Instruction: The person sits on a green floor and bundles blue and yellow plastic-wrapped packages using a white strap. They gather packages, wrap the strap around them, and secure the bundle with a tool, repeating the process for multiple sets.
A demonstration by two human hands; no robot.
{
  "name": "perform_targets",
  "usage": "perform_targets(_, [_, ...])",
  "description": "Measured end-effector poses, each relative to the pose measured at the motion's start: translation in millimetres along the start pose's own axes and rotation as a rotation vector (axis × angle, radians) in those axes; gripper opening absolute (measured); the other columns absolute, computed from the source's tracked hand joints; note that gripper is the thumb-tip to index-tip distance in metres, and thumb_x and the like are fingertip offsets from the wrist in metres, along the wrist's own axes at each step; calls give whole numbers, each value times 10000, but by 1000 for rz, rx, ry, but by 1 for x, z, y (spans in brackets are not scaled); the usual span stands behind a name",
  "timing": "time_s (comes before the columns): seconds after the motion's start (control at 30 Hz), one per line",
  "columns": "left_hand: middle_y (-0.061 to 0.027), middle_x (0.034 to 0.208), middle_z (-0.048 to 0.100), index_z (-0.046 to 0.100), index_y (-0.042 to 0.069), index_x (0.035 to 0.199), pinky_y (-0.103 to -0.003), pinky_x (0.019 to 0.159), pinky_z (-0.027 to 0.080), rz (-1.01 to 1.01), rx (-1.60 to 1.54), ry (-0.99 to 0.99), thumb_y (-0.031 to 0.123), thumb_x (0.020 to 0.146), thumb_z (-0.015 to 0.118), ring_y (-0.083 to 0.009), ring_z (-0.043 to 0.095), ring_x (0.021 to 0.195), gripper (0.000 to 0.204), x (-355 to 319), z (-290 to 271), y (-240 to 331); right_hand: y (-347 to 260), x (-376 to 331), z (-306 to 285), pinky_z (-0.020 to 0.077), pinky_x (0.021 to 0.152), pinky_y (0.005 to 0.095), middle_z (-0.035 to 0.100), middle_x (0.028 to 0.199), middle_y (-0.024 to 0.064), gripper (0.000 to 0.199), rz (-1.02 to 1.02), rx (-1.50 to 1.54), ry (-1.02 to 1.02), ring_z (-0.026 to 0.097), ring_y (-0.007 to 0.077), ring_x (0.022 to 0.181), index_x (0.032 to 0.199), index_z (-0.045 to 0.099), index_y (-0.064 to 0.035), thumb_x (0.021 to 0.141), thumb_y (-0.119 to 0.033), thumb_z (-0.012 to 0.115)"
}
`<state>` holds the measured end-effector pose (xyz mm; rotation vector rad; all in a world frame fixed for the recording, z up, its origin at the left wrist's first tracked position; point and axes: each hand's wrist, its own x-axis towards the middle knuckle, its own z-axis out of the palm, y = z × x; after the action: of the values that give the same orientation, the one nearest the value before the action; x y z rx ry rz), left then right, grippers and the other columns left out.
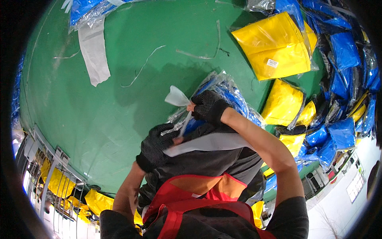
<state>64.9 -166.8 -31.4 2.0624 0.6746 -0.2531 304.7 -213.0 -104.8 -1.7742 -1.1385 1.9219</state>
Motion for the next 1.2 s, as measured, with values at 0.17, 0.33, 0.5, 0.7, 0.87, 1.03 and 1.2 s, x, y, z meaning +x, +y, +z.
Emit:
perform_targets(0.17, [-199, 1078, 582, 565, 40, 1128, -371, 851, 452, -53, -320, 54, 79, 747, 551, -327, 580, 973, 383, 40, -14, -48, -6, -4, -9, 480, 664, 392, 614, 739, 193, 269, -108, -134, -21, 608, 353, 744, 807, 652, -49, 771, -312, 609])
perform_targets(0.33, [-170, 977, 621, 612, 21, 974, -372, 791, 467, -95, -574, -31, 153, 771, 620, -303, 605, 892, 242, 96, 48, -41, 13, -4, -5, 484, 653, 384, 624, 750, 190, 274, -209, -273, 36, 611, 362, 721, 816, 657, -47, 759, -306, 592])
perform_targets(0.5, [-144, 918, 618, 605, 30, 927, -358, 761, 477, -38, -547, 122, 110, 752, 611, -289, 608, 846, 193, 96, 61, -47, 12, -3, -3, 484, 628, 385, 613, 725, 211, 299, -260, -192, 46, 609, 363, 697, 806, 657, -34, 760, -316, 569])
perform_targets(0.7, [-110, 916, 619, 569, 13, 1018, -309, 755, 464, -207, -617, 185, 133, 837, 583, -200, 590, 833, 218, 85, 77, -38, -2, 2, 12, 491, 690, 393, 602, 889, 199, 251, -230, -485, 290, 603, 349, 780, 973, 585, -50, 835, -232, 481])
perform_targets(0.87, [-110, 893, 639, 598, 0, 989, -308, 766, 479, -243, -878, 120, 121, 808, 636, -185, 604, 840, 221, 88, 51, -42, 5, -1, 11, 502, 711, 418, 608, 913, 192, 309, -318, -240, 200, 615, 353, 808, 1051, 595, -90, 866, -296, 459])
perform_targets(1.03, [-111, 845, 649, 625, 2, 907, -333, 705, 504, -124, -223, 169, 66, 755, 636, -177, 626, 797, 165, 91, 34, -44, 9, -9, 7, 509, 674, 399, 628, 908, 159, 284, -423, -609, 263, 627, 323, 768, 956, 632, -122, 865, -341, 476])
perform_targets(1.2, [-161, 909, 623, 614, 16, 934, -345, 723, 502, -23, -770, 292, 69, 718, 607, -283, 620, 818, 223, 99, 33, -17, 13, -3, 15, 505, 638, 393, 632, 843, 168, 283, -425, -540, 308, 629, 321, 710, 899, 633, -111, 851, -346, 482])
